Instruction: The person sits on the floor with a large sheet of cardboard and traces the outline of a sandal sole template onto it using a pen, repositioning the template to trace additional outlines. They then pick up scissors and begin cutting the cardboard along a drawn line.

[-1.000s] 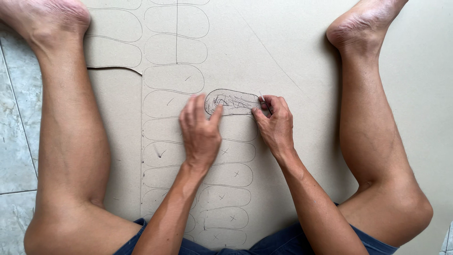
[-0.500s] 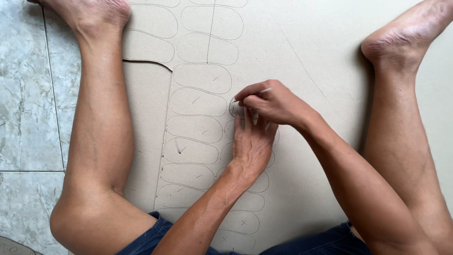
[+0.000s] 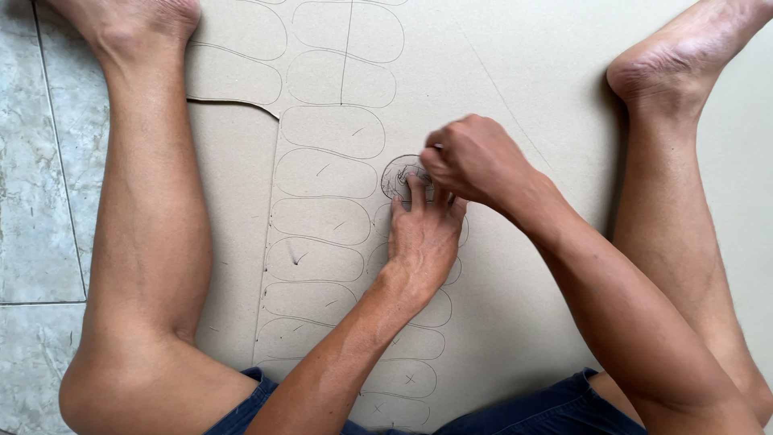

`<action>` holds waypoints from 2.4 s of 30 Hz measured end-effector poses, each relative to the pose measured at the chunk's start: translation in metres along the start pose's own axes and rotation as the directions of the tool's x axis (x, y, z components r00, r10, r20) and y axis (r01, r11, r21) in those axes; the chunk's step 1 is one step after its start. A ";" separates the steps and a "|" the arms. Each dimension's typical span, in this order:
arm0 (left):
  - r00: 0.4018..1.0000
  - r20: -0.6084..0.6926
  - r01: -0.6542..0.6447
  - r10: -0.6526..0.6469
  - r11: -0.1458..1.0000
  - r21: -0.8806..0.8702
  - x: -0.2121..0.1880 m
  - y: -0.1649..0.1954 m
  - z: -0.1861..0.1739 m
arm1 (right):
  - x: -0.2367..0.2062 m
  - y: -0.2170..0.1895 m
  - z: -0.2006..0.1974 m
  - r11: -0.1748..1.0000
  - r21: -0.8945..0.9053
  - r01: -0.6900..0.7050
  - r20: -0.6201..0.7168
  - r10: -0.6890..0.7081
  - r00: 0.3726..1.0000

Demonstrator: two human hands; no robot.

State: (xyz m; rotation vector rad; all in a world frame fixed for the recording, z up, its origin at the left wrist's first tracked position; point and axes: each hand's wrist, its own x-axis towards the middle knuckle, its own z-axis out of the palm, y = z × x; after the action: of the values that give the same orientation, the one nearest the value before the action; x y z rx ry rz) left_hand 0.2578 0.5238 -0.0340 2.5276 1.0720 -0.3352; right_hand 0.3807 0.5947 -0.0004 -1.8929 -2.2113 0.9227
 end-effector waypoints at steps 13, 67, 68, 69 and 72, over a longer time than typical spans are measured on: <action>0.956 0.290 0.045 0.035 0.963 -0.264 0.037 -0.012 -0.034 | -0.126 -0.029 0.119 0.686 0.726 -0.052 -0.119 0.200 0.973; 0.987 -0.058 -0.154 0.149 0.984 -0.091 0.022 -0.019 -0.034 | -0.085 0.018 0.014 0.376 0.911 0.171 -0.395 0.673 0.625; 0.952 -0.261 -0.177 0.160 0.983 -0.040 0.018 -0.022 -0.025 | -0.074 0.016 0.014 0.386 0.912 0.139 -0.374 0.644 0.667; 0.868 -0.458 -0.200 0.192 0.979 0.033 0.014 -0.027 -0.016 | -0.064 0.014 0.014 0.404 0.907 0.120 -0.368 0.620 0.693; 0.799 -0.598 -0.090 0.064 0.996 -0.015 0.004 -0.044 -0.002 | -0.042 0.005 0.013 0.449 0.893 0.037 -0.336 0.608 0.719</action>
State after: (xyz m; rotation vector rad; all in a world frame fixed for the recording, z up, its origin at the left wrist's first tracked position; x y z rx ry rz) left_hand 0.2285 0.5555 -0.0444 2.6900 1.1531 0.5528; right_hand 0.3887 0.5507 -0.0006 -1.6654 -0.7021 0.9546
